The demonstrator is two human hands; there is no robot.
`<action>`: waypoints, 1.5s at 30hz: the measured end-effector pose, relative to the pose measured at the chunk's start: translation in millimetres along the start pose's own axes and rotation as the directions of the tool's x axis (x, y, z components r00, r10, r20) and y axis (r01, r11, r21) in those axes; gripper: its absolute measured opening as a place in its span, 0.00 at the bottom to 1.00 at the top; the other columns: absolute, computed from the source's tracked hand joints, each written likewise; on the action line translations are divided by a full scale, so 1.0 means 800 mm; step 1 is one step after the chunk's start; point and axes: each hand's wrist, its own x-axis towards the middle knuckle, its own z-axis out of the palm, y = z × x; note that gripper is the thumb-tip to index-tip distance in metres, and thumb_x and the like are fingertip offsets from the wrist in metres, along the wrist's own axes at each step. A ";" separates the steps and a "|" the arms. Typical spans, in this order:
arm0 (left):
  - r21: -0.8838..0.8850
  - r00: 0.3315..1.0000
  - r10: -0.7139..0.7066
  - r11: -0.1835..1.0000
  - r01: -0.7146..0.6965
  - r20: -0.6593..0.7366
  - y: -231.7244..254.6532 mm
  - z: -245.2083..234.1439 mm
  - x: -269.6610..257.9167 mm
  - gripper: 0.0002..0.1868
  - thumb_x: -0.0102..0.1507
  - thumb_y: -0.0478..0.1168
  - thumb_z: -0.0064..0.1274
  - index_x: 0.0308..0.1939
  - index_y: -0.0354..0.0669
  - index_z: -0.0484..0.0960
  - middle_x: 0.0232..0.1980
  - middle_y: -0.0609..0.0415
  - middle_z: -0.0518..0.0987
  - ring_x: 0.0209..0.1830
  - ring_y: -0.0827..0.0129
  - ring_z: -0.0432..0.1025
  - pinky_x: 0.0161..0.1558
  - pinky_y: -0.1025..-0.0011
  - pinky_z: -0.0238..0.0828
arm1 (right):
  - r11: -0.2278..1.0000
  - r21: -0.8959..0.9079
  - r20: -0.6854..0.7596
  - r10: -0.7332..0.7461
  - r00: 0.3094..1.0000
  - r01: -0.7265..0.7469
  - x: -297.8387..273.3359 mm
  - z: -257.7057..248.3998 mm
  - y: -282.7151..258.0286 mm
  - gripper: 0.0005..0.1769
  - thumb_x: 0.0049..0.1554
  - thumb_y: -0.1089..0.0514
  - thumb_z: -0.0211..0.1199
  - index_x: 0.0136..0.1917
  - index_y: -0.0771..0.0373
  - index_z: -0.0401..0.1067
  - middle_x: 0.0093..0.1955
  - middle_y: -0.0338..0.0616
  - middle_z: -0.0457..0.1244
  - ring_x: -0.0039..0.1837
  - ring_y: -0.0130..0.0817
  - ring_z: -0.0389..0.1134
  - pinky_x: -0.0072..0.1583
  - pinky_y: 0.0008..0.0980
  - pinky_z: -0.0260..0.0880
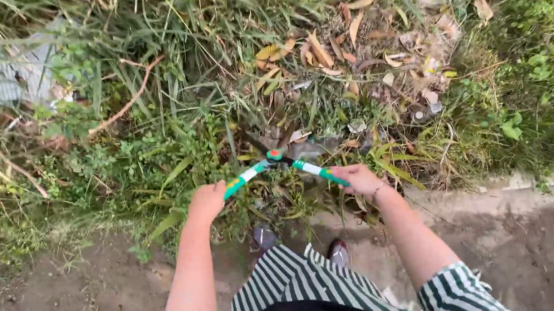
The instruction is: Trimming overgrown grass and weeds along a driveway using garden shears.
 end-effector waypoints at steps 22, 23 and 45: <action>-0.141 0.972 -0.068 0.989 0.036 -0.224 0.070 0.111 -0.171 0.31 0.71 0.59 0.31 0.44 0.42 0.85 0.47 0.39 0.82 0.48 0.42 0.76 0.51 0.48 0.70 | 0.978 0.202 0.002 -0.049 0.999 0.047 -0.057 -0.015 0.145 0.21 0.58 0.50 0.67 0.59 0.64 0.71 0.37 0.41 0.65 0.30 0.26 0.60 0.32 0.26 0.57; -0.146 0.973 -0.073 0.988 0.041 -0.220 0.075 0.112 -0.192 0.31 0.71 0.59 0.31 0.44 0.42 0.85 0.47 0.39 0.82 0.48 0.42 0.76 0.51 0.48 0.70 | 0.980 0.196 0.004 -0.043 0.999 0.042 -0.064 -0.031 0.151 0.21 0.58 0.50 0.67 0.59 0.64 0.71 0.37 0.41 0.65 0.30 0.26 0.60 0.32 0.26 0.57; -0.846 0.982 -0.097 0.497 0.190 0.164 0.112 0.252 -0.499 0.21 0.65 0.56 0.43 0.47 0.44 0.79 0.37 0.48 0.86 0.26 0.69 0.77 0.28 0.70 0.70 | 0.915 0.402 0.424 -0.227 0.877 0.043 -0.365 -0.081 0.297 0.12 0.59 0.58 0.65 0.55 0.56 0.66 0.31 0.26 0.52 0.28 0.16 0.47 0.31 0.21 0.45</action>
